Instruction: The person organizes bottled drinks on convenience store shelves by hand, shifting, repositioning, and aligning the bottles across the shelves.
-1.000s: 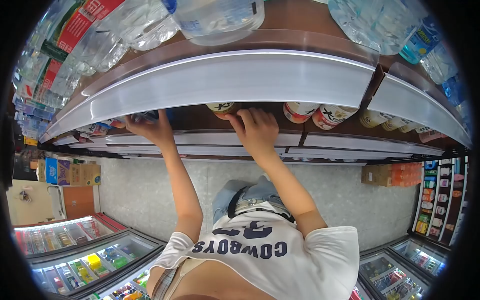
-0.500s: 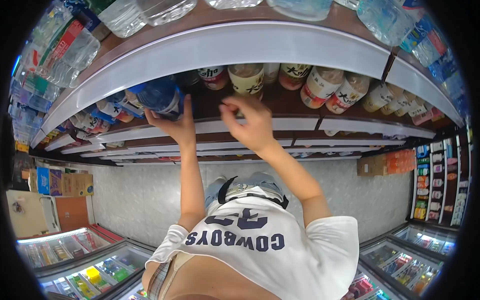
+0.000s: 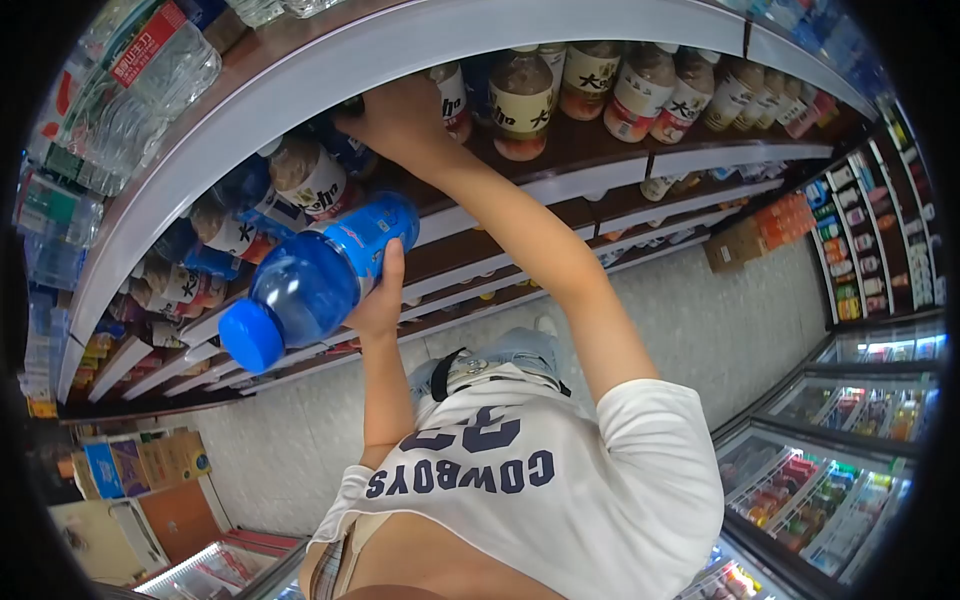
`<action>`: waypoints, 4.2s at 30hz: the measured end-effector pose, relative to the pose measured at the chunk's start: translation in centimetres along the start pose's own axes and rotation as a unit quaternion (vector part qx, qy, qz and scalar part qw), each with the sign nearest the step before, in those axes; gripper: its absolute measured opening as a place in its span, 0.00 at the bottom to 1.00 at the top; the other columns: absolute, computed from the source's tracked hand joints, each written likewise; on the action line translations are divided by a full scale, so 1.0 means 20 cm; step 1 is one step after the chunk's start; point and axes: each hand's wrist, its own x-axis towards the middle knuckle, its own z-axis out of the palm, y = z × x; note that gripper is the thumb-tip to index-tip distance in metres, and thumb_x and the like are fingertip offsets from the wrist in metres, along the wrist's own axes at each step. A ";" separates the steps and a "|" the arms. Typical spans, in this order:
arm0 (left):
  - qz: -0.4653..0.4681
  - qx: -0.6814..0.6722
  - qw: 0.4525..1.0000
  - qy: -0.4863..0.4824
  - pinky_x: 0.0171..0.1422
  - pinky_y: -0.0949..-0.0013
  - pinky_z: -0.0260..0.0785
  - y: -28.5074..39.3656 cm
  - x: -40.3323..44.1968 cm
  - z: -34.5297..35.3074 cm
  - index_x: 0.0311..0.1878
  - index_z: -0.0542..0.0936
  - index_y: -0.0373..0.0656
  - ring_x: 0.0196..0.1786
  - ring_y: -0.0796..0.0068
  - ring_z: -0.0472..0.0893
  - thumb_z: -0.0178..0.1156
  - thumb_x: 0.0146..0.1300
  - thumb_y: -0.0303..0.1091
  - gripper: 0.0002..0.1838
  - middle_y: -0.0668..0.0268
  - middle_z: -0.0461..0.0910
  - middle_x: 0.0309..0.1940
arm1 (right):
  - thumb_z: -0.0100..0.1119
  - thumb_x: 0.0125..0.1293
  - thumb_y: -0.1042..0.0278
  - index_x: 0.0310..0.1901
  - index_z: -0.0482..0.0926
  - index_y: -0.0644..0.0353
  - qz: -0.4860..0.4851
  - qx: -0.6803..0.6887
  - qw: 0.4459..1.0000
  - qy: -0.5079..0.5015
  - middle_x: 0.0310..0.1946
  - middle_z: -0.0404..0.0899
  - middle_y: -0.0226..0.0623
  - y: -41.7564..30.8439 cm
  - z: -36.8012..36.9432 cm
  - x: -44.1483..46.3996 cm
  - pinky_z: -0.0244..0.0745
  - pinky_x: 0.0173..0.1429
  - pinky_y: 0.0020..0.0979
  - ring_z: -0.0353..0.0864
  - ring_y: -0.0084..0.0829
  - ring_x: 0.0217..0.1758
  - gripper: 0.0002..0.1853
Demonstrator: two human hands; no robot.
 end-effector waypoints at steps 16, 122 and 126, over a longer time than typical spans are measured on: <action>-0.159 -0.138 0.973 0.093 0.73 0.61 0.60 -0.12 0.11 0.14 0.70 0.57 0.36 0.67 0.62 0.68 0.86 0.37 0.38 0.60 0.55 0.65 0.66 | 0.67 0.61 0.76 0.40 0.79 0.63 0.121 0.086 0.941 0.305 0.40 0.82 0.32 -0.02 -0.91 -0.38 0.72 0.49 0.23 0.78 0.21 0.41 0.07; -0.072 0.206 0.959 0.179 0.66 0.59 0.61 0.02 -0.28 0.46 0.62 0.67 0.37 0.65 0.62 0.68 0.60 0.67 0.30 0.23 0.55 0.67 0.62 | 0.57 0.71 0.50 0.50 0.77 0.48 -0.306 0.270 0.866 0.290 0.43 0.82 0.24 0.49 -1.98 -0.16 0.80 0.52 0.28 0.81 0.21 0.43 0.14; -0.060 0.255 0.945 0.194 0.63 0.60 0.61 -0.04 -0.22 0.37 0.61 0.67 0.34 0.62 0.58 0.68 0.64 0.64 0.32 0.26 0.52 0.69 0.61 | 0.56 0.64 0.34 0.35 0.86 0.40 -0.198 0.312 0.806 0.462 0.35 0.83 0.08 0.39 -1.77 -0.13 0.65 0.34 0.21 0.77 0.13 0.33 0.20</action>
